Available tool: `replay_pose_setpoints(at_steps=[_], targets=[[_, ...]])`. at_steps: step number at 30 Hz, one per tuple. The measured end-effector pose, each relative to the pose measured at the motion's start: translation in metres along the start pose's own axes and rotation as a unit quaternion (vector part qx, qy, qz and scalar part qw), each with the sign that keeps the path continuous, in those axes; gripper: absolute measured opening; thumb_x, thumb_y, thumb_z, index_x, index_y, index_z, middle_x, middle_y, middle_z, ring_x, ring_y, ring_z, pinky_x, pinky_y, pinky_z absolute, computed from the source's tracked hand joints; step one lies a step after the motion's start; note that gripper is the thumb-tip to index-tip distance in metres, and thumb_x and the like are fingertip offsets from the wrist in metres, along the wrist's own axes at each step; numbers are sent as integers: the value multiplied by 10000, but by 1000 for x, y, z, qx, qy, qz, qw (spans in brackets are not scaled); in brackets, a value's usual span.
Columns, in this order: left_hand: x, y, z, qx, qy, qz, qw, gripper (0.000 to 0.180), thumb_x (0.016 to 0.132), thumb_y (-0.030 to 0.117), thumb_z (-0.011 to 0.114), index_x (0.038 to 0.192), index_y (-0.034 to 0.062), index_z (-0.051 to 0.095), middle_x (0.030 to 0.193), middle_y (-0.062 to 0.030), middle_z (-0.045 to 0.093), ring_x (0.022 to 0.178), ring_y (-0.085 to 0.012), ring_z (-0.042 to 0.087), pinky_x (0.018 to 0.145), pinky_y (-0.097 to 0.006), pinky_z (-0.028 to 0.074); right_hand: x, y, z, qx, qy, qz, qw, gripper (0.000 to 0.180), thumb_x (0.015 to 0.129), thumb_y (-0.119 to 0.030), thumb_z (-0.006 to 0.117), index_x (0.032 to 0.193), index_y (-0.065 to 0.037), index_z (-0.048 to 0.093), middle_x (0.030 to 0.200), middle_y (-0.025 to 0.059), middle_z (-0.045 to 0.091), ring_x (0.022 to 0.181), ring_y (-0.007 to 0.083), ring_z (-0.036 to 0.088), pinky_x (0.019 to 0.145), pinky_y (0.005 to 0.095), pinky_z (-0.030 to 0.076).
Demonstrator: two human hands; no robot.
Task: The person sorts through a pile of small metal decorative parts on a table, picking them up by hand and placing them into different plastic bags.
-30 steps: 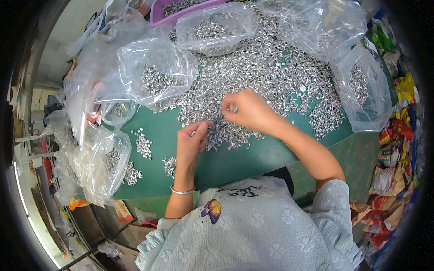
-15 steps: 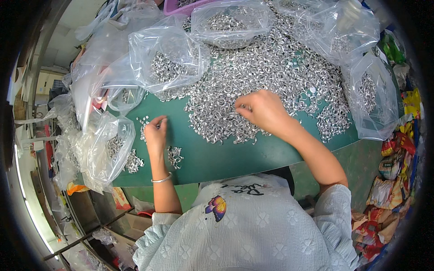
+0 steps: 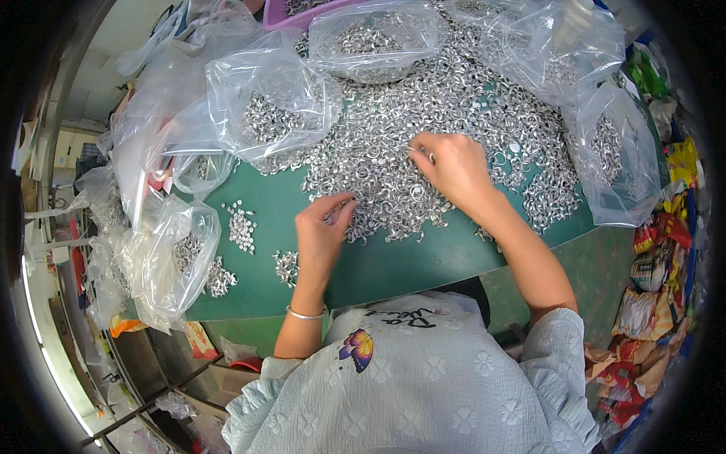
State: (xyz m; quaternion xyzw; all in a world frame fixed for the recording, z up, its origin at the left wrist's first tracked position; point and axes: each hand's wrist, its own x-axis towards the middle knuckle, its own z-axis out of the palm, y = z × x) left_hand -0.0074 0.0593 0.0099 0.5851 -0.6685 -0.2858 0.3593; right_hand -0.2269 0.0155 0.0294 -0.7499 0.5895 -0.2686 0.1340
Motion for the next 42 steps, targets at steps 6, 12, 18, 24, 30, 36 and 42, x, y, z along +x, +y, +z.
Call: replay_pose_setpoints(at_steps=[6, 12, 18, 24, 30, 36, 42], targets=[[7, 12, 33, 139, -18, 105, 984, 171, 718, 104, 692, 886, 84, 669, 650, -77, 546, 525, -246, 538, 483, -342, 428, -5, 0, -3, 4, -10, 23, 1000, 177, 763, -175, 660, 924, -104, 643, 658, 108, 630, 583, 277, 611, 535, 372, 475], [3, 7, 39, 176, -15, 126, 976, 160, 742, 112, 658, 899, 82, 648, 709, -82, 578, 569, -277, 581, 499, -370, 458, -17, -18, 31, -89, -141, -59, 984, 149, 779, -200, 618, 866, -79, 628, 678, 117, 629, 591, 307, 612, 530, 415, 478], [5, -1, 42, 133, -4, 136, 982, 111, 741, 79, 648, 841, 38, 621, 694, -73, 571, 544, -238, 577, 482, -339, 452, -11, -14, 19, -3, -61, -36, 997, 145, 789, -192, 626, 787, -47, 618, 629, 71, 608, 523, 235, 583, 481, 363, 447], [12, 5, 28, -392, -91, -186, 896, 86, 768, 40, 562, 853, 34, 549, 623, -34, 457, 476, -123, 435, 386, -255, 332, -7, 12, -13, 680, -185, 221, 674, 164, 867, -161, 521, 924, -12, 557, 696, 50, 526, 496, 76, 421, 393, 181, 320], [13, 16, 8, -728, -170, -295, 595, 171, 865, 182, 460, 768, 41, 469, 677, -42, 418, 488, -109, 359, 369, -194, 245, -6, 32, -4, 787, -141, 211, 562, 220, 885, -205, 508, 918, 11, 534, 771, 65, 542, 548, 114, 476, 394, 211, 380], [8, 10, 21, -502, -164, -329, 783, 293, 936, 279, 459, 856, 12, 549, 637, -16, 435, 467, -81, 361, 373, -185, 257, -5, 8, 18, 41, -40, -26, 998, 213, 800, -164, 626, 992, -72, 618, 776, 82, 657, 652, 242, 623, 541, 367, 476], [7, 16, 23, -532, -173, -326, 762, 284, 938, 240, 465, 923, -16, 586, 626, 10, 458, 467, -62, 383, 390, -187, 262, -9, -4, 28, -115, 3, -76, 990, 60, 805, -134, 562, 798, -80, 535, 620, 89, 580, 546, 273, 608, 445, 381, 461]])
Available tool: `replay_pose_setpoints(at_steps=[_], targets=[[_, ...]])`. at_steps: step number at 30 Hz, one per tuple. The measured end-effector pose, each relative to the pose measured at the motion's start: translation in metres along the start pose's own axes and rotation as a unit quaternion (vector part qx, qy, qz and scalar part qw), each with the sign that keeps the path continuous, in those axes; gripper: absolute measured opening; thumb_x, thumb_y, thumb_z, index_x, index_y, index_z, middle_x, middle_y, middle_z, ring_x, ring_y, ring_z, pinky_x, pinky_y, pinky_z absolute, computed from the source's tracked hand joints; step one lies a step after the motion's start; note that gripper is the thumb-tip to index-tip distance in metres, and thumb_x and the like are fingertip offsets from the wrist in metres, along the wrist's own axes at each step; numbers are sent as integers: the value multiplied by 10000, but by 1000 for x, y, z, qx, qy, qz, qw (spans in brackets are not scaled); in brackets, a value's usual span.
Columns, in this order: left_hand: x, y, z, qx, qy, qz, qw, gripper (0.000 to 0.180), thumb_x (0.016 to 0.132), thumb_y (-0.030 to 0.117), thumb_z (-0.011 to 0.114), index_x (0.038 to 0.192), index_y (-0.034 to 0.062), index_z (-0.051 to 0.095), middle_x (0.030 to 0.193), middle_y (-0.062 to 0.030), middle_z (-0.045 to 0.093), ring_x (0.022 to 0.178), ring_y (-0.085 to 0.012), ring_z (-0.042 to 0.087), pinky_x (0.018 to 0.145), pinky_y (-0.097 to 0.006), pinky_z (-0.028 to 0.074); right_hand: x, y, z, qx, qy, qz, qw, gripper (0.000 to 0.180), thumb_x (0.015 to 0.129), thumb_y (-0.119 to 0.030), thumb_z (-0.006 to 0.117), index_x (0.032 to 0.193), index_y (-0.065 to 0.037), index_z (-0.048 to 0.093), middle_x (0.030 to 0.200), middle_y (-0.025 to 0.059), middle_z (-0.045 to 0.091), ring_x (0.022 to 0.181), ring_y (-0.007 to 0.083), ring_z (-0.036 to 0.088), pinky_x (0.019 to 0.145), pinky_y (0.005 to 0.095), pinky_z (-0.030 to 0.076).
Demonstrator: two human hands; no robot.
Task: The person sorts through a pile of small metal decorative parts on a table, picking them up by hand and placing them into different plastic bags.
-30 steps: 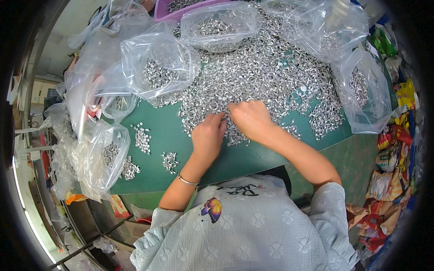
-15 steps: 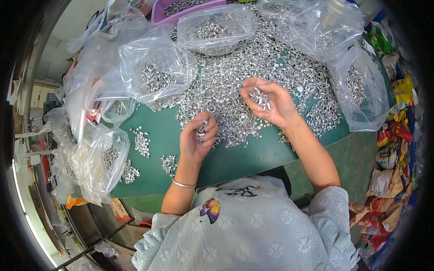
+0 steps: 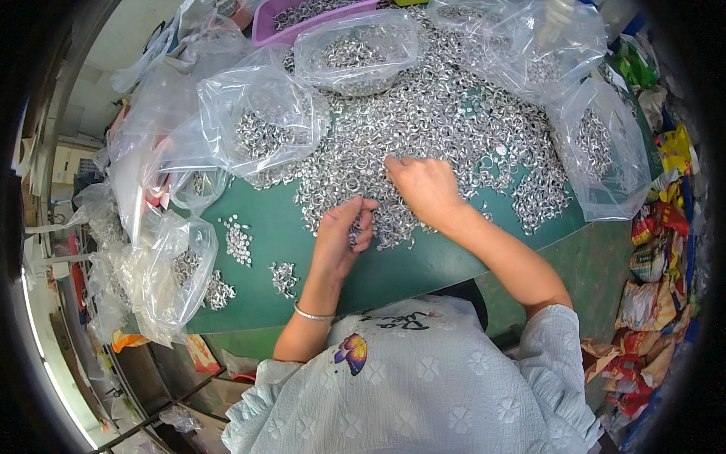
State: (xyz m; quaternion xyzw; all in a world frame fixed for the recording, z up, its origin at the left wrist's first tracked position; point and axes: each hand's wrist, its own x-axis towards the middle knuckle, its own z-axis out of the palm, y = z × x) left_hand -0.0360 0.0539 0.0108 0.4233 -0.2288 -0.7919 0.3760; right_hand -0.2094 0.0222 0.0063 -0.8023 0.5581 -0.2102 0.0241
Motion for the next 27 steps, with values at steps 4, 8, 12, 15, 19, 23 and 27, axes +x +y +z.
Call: replay_pose_setpoints(at_steps=[4, 8, 12, 15, 19, 23, 27], targets=[[-4, -3, 1, 10, 20, -10, 1000, 267, 938, 215, 458, 930, -18, 587, 629, 13, 455, 468, -62, 381, 394, -188, 266, 0, 6, 0, 42, 8, 4, 999, 83, 801, -159, 577, 819, -88, 538, 607, 90, 595, 537, 284, 605, 453, 392, 460], [-6, -6, 1, 1, 23, -9, 1000, 255, 935, 200, 458, 928, -21, 586, 630, 13, 455, 474, -62, 382, 399, -191, 271, 3, 8, -5, 61, 14, 27, 998, 115, 797, -176, 605, 858, -95, 552, 576, 86, 591, 520, 291, 593, 458, 389, 456], [-5, -9, 2, -4, 27, -13, 1000, 253, 934, 196, 458, 922, -22, 587, 632, 10, 455, 480, -65, 384, 402, -191, 277, 4, -2, 3, -10, -40, 21, 999, 100, 802, -163, 599, 840, -87, 547, 564, 96, 588, 513, 289, 591, 460, 391, 451], [-6, -9, 5, -16, 16, -17, 1000, 245, 932, 191, 460, 933, -23, 580, 633, 10, 453, 488, -64, 387, 402, -188, 276, 9, -8, 7, -52, -49, 41, 997, 123, 797, -178, 602, 803, -76, 533, 590, 102, 604, 525, 304, 594, 456, 398, 450], [-7, -6, -2, -121, -11, -57, 991, 233, 927, 200, 471, 969, -15, 549, 657, 2, 432, 494, -62, 361, 385, -178, 264, 13, 3, 0, 128, -14, 106, 986, 133, 792, -159, 607, 803, -32, 567, 627, 94, 614, 536, 235, 607, 491, 341, 461], [-4, -7, -8, -261, -31, -110, 958, 210, 921, 206, 481, 952, 3, 525, 672, -3, 394, 486, -56, 327, 354, -166, 252, 13, 24, -13, 371, 45, 164, 913, 162, 812, -151, 583, 804, 10, 594, 634, 70, 604, 514, 134, 544, 521, 268, 430], [0, -13, -11, -306, -50, -117, 944, 240, 923, 221, 480, 993, -5, 515, 686, -14, 418, 509, -69, 346, 375, -175, 250, 20, 37, -34, 601, -135, 328, 716, 171, 860, -165, 532, 787, -17, 576, 603, 42, 551, 451, 67, 429, 439, 226, 319]])
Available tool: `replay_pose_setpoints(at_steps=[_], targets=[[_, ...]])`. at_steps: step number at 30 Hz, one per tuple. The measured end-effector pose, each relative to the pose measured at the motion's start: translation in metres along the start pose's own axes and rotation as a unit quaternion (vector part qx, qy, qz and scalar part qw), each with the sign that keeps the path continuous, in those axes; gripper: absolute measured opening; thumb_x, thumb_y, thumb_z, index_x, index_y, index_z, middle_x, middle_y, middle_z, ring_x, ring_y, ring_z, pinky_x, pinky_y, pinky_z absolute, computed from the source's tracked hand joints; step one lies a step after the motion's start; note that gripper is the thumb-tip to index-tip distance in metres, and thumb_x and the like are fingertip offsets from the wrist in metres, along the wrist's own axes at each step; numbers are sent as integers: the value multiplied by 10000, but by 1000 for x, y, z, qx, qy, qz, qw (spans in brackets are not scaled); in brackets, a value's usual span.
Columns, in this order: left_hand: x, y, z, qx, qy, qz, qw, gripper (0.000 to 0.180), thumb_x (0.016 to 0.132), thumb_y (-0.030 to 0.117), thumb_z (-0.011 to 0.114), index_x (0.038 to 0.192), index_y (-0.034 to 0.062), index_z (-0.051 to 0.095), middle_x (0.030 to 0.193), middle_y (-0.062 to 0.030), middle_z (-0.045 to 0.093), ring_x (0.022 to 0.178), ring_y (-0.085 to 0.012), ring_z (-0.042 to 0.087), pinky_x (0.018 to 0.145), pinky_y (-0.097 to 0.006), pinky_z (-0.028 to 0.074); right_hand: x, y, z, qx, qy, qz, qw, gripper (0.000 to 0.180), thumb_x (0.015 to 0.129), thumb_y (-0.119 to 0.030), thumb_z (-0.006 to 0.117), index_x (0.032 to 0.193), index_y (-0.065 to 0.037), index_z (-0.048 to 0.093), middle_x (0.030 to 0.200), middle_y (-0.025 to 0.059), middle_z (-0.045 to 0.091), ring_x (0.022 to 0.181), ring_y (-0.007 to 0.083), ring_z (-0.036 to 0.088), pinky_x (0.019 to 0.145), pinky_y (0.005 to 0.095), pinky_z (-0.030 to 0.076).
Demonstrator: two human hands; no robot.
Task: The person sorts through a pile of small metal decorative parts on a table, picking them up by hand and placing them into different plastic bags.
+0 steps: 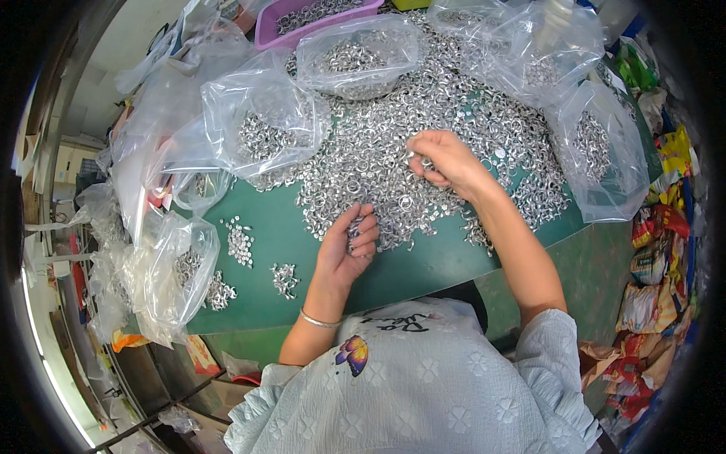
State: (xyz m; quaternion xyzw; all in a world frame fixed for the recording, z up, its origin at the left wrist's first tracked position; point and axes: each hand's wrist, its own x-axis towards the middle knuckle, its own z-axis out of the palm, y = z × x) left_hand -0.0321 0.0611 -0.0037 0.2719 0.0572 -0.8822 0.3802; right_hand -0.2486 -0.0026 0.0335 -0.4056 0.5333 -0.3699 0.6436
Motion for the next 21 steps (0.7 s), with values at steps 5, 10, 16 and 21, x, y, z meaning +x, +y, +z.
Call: replay_pose_setpoints(at_steps=[5, 10, 16, 21], targets=[[1, -1, 8, -15, 11, -1, 1000, 181, 915, 190, 483, 953, 16, 517, 679, -5, 389, 497, -60, 332, 352, -167, 252, 8, 5, -10, -98, 15, -57, 993, 157, 855, -162, 524, 817, -22, 583, 621, 41, 550, 457, 54, 426, 425, 208, 309], [0, 0, 7, -55, -22, -12, 998, 176, 913, 168, 476, 985, 12, 515, 753, -30, 426, 569, -82, 386, 394, -176, 293, 13, 13, -8, -224, 31, -148, 963, 145, 833, -148, 530, 852, -17, 589, 623, 39, 555, 469, 61, 446, 417, 191, 313], [8, -15, 34, -157, 25, 88, 983, 262, 936, 165, 388, 1117, 4, 487, 1150, -146, 520, 1057, -232, 513, 878, -359, 430, -10, 24, 19, 491, -159, 90, 852, 168, 882, -174, 474, 864, -16, 530, 752, 93, 549, 520, 121, 463, 376, 217, 330], [18, -27, 40, -157, 38, 182, 970, 352, 958, 217, 288, 1179, 11, 468, 1282, -139, 467, 1187, -251, 438, 1037, -407, 315, -27, 27, 65, 512, 33, -12, 858, 208, 913, -172, 421, 839, -20, 541, 810, 100, 570, 739, 162, 541, 740, 309, 453]])
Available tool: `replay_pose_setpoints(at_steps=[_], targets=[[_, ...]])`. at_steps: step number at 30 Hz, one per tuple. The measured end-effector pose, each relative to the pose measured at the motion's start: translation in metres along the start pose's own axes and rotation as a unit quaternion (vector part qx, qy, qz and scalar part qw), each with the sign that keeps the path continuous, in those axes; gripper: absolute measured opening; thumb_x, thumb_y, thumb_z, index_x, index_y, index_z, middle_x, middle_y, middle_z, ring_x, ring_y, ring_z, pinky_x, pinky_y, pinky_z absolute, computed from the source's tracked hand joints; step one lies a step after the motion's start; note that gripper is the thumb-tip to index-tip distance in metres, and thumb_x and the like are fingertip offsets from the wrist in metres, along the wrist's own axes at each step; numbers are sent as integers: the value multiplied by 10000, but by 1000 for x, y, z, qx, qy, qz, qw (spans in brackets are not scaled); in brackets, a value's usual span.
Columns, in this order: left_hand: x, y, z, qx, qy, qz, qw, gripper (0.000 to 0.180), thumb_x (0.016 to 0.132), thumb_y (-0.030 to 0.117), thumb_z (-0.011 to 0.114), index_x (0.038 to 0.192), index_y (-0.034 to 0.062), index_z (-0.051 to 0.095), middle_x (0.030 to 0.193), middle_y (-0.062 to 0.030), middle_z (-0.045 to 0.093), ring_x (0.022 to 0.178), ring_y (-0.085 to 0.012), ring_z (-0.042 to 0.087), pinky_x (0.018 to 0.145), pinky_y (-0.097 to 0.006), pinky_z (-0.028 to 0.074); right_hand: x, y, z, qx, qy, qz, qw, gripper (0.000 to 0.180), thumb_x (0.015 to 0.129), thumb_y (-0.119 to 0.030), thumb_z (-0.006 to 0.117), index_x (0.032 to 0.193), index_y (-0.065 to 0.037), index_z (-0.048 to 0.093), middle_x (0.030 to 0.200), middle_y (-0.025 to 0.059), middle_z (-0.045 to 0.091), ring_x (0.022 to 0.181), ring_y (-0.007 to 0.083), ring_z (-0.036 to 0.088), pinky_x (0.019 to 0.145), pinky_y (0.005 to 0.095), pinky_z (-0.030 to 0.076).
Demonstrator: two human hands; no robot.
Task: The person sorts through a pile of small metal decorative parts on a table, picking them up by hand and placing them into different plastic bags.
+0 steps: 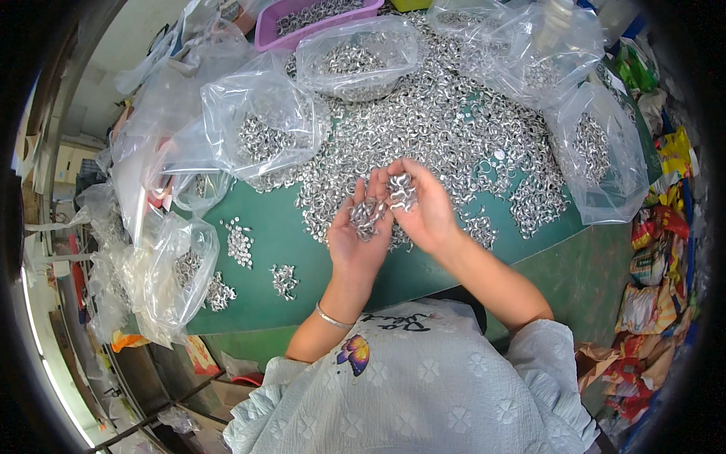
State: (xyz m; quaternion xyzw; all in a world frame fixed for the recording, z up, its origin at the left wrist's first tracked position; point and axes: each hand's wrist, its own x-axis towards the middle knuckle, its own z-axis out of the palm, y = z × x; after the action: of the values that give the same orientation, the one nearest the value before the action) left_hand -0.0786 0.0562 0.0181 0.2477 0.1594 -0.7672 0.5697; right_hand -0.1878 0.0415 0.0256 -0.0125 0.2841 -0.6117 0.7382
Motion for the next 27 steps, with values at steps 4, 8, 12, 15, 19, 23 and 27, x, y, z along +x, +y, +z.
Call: replay_pose_setpoints(at_steps=[4, 8, 12, 15, 19, 23, 27], targets=[[0, -18, 9, 34, -17, 35, 999, 385, 962, 250, 300, 1233, 11, 431, 1305, -123, 447, 1218, -236, 407, 1048, -372, 303, -13, 22, -4, -304, -100, -241, 916, 268, 946, -141, 367, 855, 23, 559, 871, 103, 598, 833, 153, 553, 876, 298, 414], [-1, -23, 6, 96, -75, 45, 992, 345, 953, 261, 348, 1197, 43, 457, 1282, -100, 472, 1218, -224, 411, 1044, -371, 315, -23, 30, 1, -426, -76, -300, 850, 307, 962, -156, 325, 925, 44, 554, 928, 116, 595, 933, 176, 544, 896, 308, 386], [6, -21, -2, 61, -106, 10, 992, 290, 944, 260, 378, 1127, 71, 499, 1223, -93, 514, 1153, -220, 471, 1019, -378, 349, -26, 24, 7, -454, -100, -365, 806, 324, 970, -164, 303, 951, 45, 549, 977, 129, 581, 982, 187, 524, 914, 316, 375], [11, -14, -11, -71, -106, -127, 984, 234, 928, 239, 428, 1052, 62, 520, 1147, -106, 540, 1065, -220, 530, 946, -368, 425, -27, 21, 9, -418, -107, -405, 806, 325, 974, -174, 298, 968, 42, 540, 1013, 134, 561, 1013, 199, 505, 924, 322, 366], [7, -28, 5, -78, 26, -106, 991, 169, 907, 202, 481, 985, 57, 518, 1001, -105, 543, 870, -186, 558, 722, -283, 482, -30, 16, 2, -309, -2, -410, 858, 309, 980, -198, 304, 1030, 30, 507, 1083, 133, 511, 1082, 211, 457, 972, 334, 321], [9, -22, 2, -106, 45, -223, 968, 150, 900, 199, 494, 950, 58, 501, 884, -88, 507, 709, -148, 489, 534, -225, 396, -42, 1, -21, -344, 10, -466, 815, 256, 961, -155, 340, 1062, 15, 502, 1083, 108, 488, 1057, 162, 444, 952, 297, 318], [18, -43, 24, 92, -12, -268, 959, 156, 889, 190, 499, 946, 45, 493, 873, -98, 506, 685, -141, 482, 493, -220, 368, -69, -27, -45, -351, 69, -520, 776, 206, 893, -66, 436, 1074, 14, 494, 1106, 108, 457, 1072, 176, 431, 950, 301, 318]])
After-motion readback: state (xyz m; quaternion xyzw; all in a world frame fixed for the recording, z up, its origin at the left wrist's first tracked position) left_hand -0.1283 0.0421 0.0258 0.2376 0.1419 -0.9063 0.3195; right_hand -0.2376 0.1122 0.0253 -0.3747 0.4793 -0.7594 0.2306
